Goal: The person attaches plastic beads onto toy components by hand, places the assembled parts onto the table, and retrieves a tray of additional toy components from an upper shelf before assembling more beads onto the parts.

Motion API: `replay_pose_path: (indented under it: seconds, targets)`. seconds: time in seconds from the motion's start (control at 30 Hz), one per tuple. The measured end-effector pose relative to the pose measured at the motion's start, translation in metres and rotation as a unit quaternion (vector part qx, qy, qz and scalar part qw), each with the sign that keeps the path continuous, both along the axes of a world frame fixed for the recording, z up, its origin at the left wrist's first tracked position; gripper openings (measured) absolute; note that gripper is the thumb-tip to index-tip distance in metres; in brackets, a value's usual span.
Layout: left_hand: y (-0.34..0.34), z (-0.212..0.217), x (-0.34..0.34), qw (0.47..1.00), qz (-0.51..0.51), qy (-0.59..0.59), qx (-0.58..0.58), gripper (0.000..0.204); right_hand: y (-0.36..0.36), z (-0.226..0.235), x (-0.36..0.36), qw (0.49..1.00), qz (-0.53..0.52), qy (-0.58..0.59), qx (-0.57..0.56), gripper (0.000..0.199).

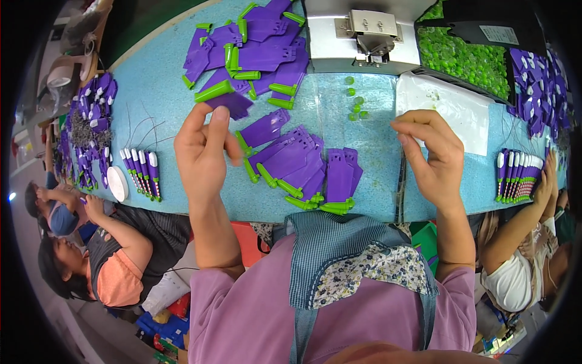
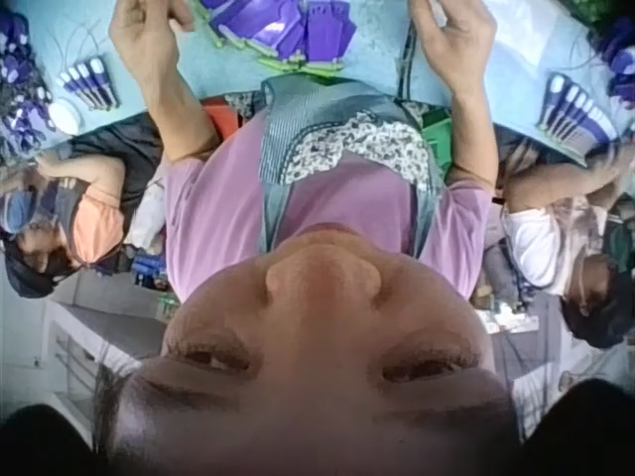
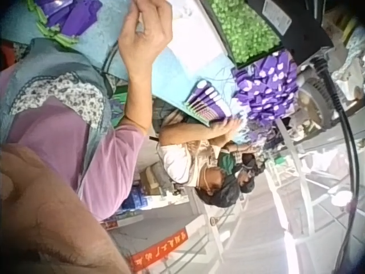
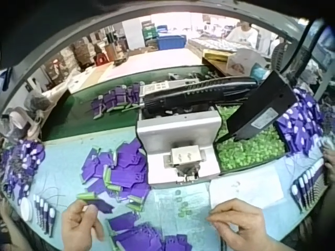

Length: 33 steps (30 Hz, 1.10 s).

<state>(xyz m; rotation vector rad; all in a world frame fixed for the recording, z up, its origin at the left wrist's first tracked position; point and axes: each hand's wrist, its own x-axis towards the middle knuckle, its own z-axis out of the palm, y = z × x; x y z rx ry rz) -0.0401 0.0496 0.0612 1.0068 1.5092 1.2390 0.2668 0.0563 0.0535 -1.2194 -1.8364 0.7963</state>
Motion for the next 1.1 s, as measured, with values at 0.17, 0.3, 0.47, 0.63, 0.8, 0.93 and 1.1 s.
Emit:
replay_pose_path:
  seconds: [0.17, 0.3, 0.47, 0.63, 0.8, 0.93, 1.1]
  targets:
    - [-0.011, 0.004, 0.03, 0.894, -0.198, -0.397, -0.069, 0.045, -0.017, 0.018, -0.009, 0.999, 0.026, 0.04, -0.021, 0.028]
    - [-0.021, 0.008, 0.076, 0.913, -0.204, -0.338, -0.102, 0.034, -0.024, 0.022, -0.017, 0.997, 0.074, 0.013, 0.025, 0.034]
    - [-0.024, 0.003, 0.1, 0.936, -0.244, -0.236, -0.095, 0.075, -0.028, 0.018, -0.021, 0.99, 0.101, -0.016, 0.096, 0.037]
    - [-0.025, -0.003, 0.104, 0.902, -0.228, -0.321, -0.176, 0.064, -0.035, 0.01, -0.018, 0.992, 0.068, 0.017, 0.101, 0.036]
    - [-0.022, -0.005, 0.112, 0.876, -0.229, -0.375, -0.2, 0.057, -0.034, 0.009, -0.011, 0.997, 0.039, 0.054, 0.048, 0.029]
    - [-0.021, -0.005, 0.119, 0.882, -0.245, -0.347, -0.205, 0.047, -0.032, 0.012, 0.002, 0.998, 0.015, 0.027, 0.05, 0.025]
    - [-0.025, -0.005, 0.116, 0.911, -0.238, -0.301, -0.148, 0.02, -0.015, 0.007, 0.052, 0.961, -0.123, -0.226, 0.099, 0.021]
